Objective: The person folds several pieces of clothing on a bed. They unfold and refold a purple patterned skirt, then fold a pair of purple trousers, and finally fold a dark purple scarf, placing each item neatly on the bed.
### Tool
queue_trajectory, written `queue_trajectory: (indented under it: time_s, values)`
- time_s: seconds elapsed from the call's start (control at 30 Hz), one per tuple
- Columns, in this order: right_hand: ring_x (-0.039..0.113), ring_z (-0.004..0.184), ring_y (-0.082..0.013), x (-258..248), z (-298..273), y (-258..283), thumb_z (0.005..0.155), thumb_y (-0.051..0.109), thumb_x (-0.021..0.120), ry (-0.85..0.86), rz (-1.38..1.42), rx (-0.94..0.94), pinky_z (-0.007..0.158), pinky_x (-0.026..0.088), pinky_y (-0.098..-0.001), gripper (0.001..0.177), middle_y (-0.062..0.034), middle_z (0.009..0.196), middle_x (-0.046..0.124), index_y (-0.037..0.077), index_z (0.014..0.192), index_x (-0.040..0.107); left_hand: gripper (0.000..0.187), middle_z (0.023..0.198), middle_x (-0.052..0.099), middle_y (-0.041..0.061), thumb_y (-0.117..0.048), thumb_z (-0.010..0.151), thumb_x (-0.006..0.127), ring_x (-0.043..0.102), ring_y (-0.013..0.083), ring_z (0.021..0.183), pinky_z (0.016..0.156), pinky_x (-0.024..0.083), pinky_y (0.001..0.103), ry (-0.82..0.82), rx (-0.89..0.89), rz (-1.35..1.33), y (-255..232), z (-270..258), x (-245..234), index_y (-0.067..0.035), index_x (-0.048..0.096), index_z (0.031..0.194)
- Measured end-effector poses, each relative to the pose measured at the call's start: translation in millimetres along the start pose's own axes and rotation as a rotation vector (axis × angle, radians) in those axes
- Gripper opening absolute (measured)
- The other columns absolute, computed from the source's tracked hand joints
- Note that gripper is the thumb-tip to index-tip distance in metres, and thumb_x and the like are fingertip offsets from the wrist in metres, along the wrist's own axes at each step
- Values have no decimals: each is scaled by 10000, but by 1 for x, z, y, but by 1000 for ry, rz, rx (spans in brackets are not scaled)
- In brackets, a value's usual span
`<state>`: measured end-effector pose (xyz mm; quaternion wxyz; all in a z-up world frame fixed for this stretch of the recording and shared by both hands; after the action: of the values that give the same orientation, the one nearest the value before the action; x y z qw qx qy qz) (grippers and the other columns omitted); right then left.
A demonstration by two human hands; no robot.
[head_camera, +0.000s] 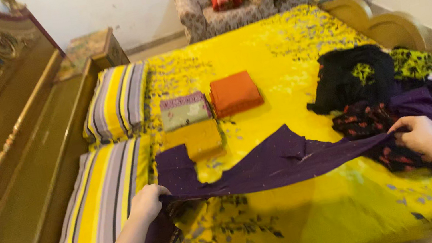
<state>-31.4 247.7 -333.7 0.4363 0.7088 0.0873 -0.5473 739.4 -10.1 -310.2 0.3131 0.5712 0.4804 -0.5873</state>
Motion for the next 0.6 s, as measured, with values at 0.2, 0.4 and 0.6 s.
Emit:
queue_trajectory:
  time_s: [0.2, 0.4, 0.6]
  values:
    - [737, 880, -256, 47, -58, -29, 810, 141, 823, 95, -176, -219, 829, 579, -379, 190, -114, 926, 798, 177, 995, 848, 426, 1115, 742, 78, 1, 776, 647, 687, 289, 1118, 964, 553, 416, 106, -75, 82, -5, -60, 66, -299, 818, 1027]
    - [751, 886, -221, 69, -104, -73, 769, 98, 814, 296, -74, -220, 816, 601, -355, 195, -84, 906, 828, 117, 963, 809, 394, 1133, 716, 94, -75, 798, 690, 682, 295, 1114, 967, 543, 424, 149, -149, 146, 0, -120, 98, -328, 784, 1084]
    - [769, 894, -209, 77, -110, -97, 768, 137, 850, 363, -321, -289, 832, 591, -344, 216, -62, 948, 817, 163, 982, 823, 402, 1082, 739, 72, -70, 818, 648, 700, 276, 1094, 950, 557, 411, 119, -176, 169, 11, -151, 110, -356, 806, 1053]
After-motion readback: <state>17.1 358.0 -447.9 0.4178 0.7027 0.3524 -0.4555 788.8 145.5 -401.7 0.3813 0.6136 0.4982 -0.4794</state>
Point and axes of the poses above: each hand's wrist, its own z-axis towards the middle knuckle, its own x-axis out of the palm, y = z × x, the point moved 8 cm from there along z, towards the middle knuckle
